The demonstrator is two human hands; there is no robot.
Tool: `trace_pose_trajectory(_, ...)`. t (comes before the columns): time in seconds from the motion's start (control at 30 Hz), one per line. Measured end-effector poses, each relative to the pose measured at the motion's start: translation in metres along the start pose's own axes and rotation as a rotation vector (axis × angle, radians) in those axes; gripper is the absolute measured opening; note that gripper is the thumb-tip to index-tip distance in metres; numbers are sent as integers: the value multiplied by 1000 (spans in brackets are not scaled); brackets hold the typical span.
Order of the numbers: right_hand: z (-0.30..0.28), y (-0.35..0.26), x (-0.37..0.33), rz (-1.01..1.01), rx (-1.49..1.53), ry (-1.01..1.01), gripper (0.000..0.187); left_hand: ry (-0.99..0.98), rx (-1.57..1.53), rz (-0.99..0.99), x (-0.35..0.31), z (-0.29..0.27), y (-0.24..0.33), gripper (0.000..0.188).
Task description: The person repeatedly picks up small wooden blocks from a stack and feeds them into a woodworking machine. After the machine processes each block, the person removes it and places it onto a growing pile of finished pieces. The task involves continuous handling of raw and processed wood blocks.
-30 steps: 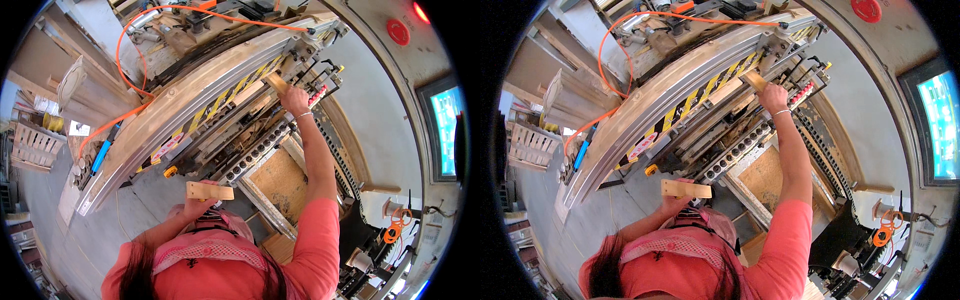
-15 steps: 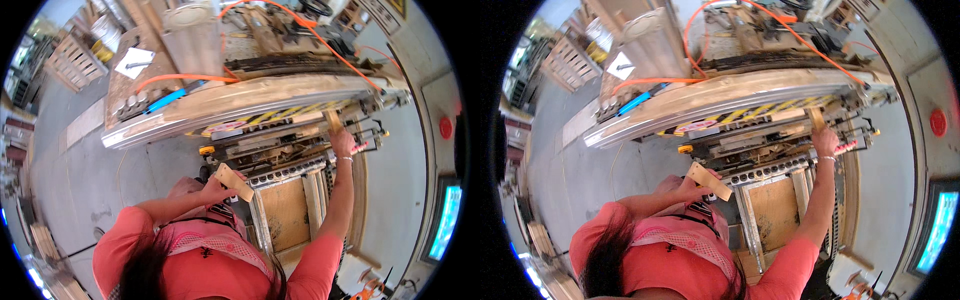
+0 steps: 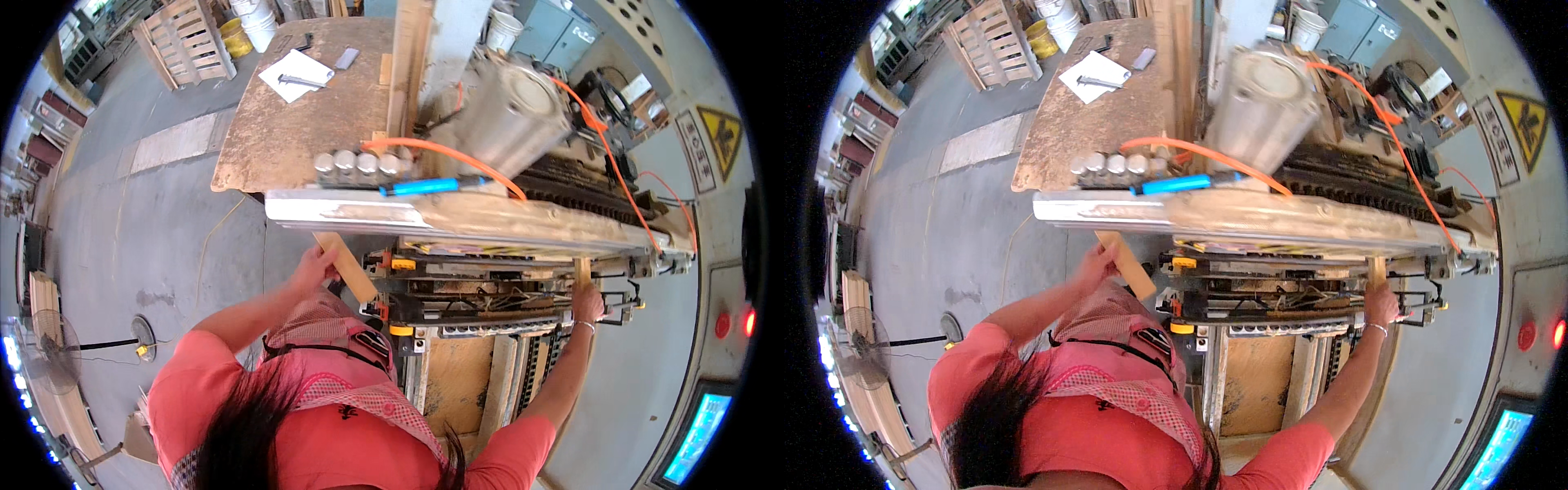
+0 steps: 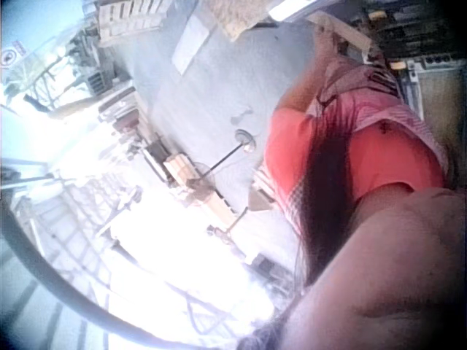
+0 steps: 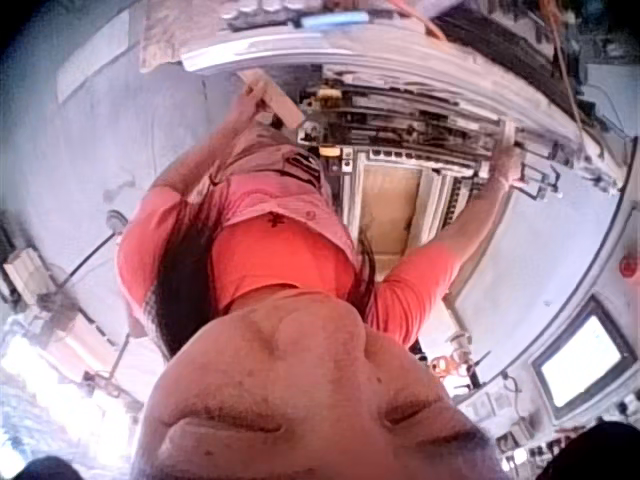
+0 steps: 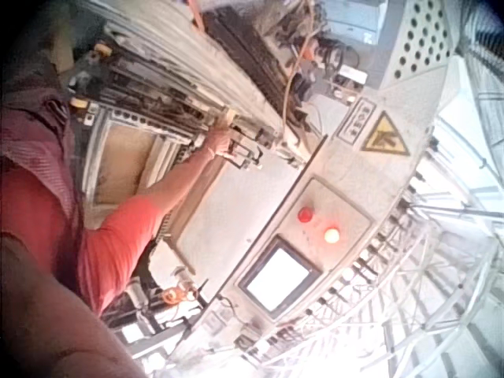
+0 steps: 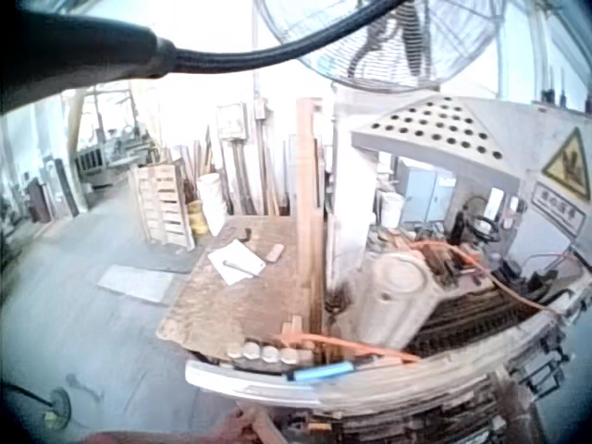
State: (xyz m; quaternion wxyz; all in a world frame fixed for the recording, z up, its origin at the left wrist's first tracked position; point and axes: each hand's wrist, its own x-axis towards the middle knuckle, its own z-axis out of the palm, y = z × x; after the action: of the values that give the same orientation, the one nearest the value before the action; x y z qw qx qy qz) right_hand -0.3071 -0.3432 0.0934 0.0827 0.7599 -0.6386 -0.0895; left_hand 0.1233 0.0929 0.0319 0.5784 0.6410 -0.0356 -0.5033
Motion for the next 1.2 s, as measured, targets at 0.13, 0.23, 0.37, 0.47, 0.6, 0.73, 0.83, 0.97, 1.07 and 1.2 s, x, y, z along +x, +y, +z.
trace_pose_trajectory(0.13, -6, -8, -14, -21, 1, 128, 42, -100, -276, -3, 102, -66, 4, 27)
trace_pose_trajectory(0.23, -8, -19, -43, -70, 7, 399, 41, -4, 76, 139, 170, -86, 35, 36)
trace_pose_trajectory(0.37, -11, -42, -116, -22, 160, 190, 41, 20, 108, 185, 276, -101, 34, 36)
trace_pose_trajectory(0.47, -21, -68, -179, -32, 218, 134, 32, 58, 185, 183, 314, -89, 42, 27)
trace_pose_trajectory(0.6, -25, -54, -240, 36, 290, -51, 38, 82, 116, 171, 392, -80, 11, 23)
trace_pose_trajectory(0.73, -31, -64, -291, 228, 320, -101, 33, 26, 225, 224, 400, -61, 9, 21)
trace_pose_trajectory(0.83, -32, -57, -314, 210, 311, -50, 26, 56, 441, 279, 430, -70, -17, 23)
trace_pose_trajectory(0.97, -38, -70, -335, 229, 378, -28, 22, 53, 424, 222, 414, -67, -4, 24)
trace_pose_trajectory(1.07, -45, -82, -354, 306, 429, -54, 18, 60, 519, 206, 396, -61, 6, 25)
trace_pose_trajectory(1.2, -45, -68, -351, 281, 262, -141, 26, 36, 638, 206, 467, -90, -35, 29)
